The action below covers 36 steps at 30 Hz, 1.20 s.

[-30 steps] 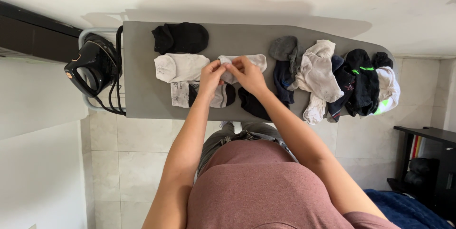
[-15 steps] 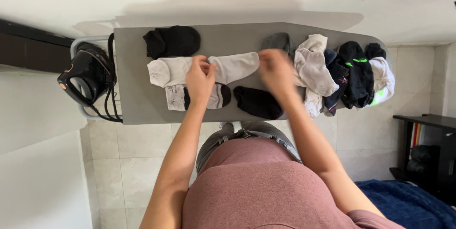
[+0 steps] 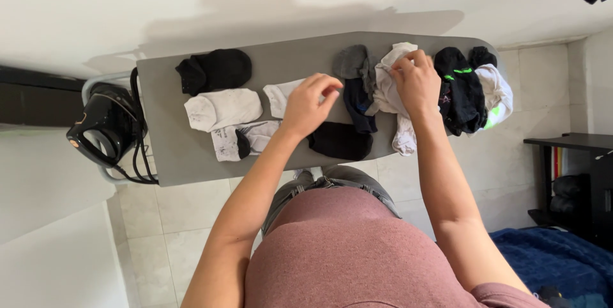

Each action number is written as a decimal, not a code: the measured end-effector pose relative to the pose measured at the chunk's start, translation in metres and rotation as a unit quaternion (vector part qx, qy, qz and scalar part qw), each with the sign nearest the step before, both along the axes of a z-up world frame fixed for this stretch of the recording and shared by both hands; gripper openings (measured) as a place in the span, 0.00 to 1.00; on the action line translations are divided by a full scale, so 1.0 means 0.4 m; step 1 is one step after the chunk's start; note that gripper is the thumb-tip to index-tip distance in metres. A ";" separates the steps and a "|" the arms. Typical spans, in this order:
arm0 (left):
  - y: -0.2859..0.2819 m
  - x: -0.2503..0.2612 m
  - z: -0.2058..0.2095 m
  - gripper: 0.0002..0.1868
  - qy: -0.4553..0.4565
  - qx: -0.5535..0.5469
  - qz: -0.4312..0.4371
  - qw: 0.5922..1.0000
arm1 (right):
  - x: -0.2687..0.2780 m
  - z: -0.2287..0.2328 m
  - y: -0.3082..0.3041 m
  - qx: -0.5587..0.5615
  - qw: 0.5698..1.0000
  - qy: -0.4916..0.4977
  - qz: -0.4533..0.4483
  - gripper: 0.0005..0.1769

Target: Fold various pairs of socks on an ironing board and place them in an organizer.

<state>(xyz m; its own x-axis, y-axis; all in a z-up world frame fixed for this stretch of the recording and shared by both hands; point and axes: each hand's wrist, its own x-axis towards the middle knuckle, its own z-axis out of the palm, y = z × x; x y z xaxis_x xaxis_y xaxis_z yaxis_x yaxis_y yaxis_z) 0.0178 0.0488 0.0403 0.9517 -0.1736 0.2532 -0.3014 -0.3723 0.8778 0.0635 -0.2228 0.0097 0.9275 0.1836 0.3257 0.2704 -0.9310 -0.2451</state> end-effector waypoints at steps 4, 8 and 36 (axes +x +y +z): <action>-0.021 0.005 0.038 0.07 0.003 0.038 -0.032 0.999 | -0.027 0.113 0.011 0.088 0.995 0.031 0.018 0.06; -0.051 0.025 0.120 0.23 -0.096 -0.019 -0.089 0.991 | -0.049 0.255 0.053 0.187 0.958 0.168 0.138 0.07; 0.116 0.010 0.132 0.19 0.202 -0.024 -0.147 0.968 | -0.035 0.205 0.275 0.583 0.638 0.412 0.287 0.22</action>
